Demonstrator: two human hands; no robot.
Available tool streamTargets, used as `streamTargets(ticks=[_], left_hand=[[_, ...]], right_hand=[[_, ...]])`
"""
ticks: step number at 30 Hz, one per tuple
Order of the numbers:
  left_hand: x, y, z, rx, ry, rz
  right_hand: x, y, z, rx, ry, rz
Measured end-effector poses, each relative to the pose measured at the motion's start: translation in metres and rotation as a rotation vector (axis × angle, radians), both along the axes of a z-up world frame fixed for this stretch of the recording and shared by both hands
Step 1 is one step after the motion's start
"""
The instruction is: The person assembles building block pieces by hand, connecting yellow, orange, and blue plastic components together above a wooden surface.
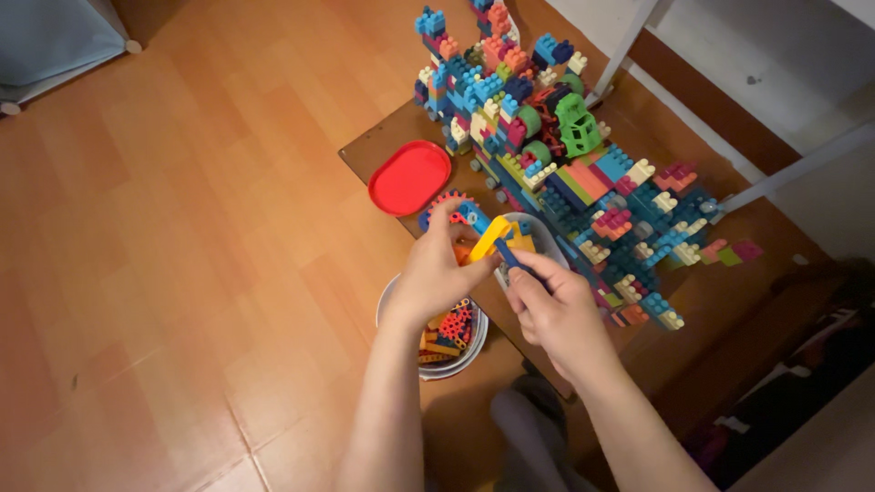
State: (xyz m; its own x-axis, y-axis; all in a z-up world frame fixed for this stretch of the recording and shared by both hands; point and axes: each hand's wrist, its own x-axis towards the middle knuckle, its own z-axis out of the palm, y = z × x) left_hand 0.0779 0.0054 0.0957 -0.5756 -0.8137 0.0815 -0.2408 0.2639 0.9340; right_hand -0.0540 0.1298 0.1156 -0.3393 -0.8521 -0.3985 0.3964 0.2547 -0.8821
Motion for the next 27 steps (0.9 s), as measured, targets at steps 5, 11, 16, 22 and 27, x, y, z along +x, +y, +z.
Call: streamTargets(ticks=[5, 11, 16, 22, 27], left_hand=[[-0.006, 0.005, -0.002, -0.055, 0.048, 0.026], [-0.020, 0.011, 0.004, -0.077, -0.012, 0.014], [-0.033, 0.018, 0.011, -0.299, -0.059, 0.047], [-0.048, 0.017, 0.009, -0.231, -0.131, 0.058], [-0.064, 0.017, -0.007, -0.272, -0.082, 0.090]], right_hand=[[-0.012, 0.000, 0.003, 0.048, -0.026, -0.002], [-0.045, 0.006, -0.015, 0.105, -0.397, 0.021], [-0.062, 0.012, -0.040, 0.103, -0.401, 0.049], [-0.050, 0.008, -0.044, -0.101, 1.065, -0.061], [-0.053, 0.002, -0.025, -0.528, 1.301, -0.171]])
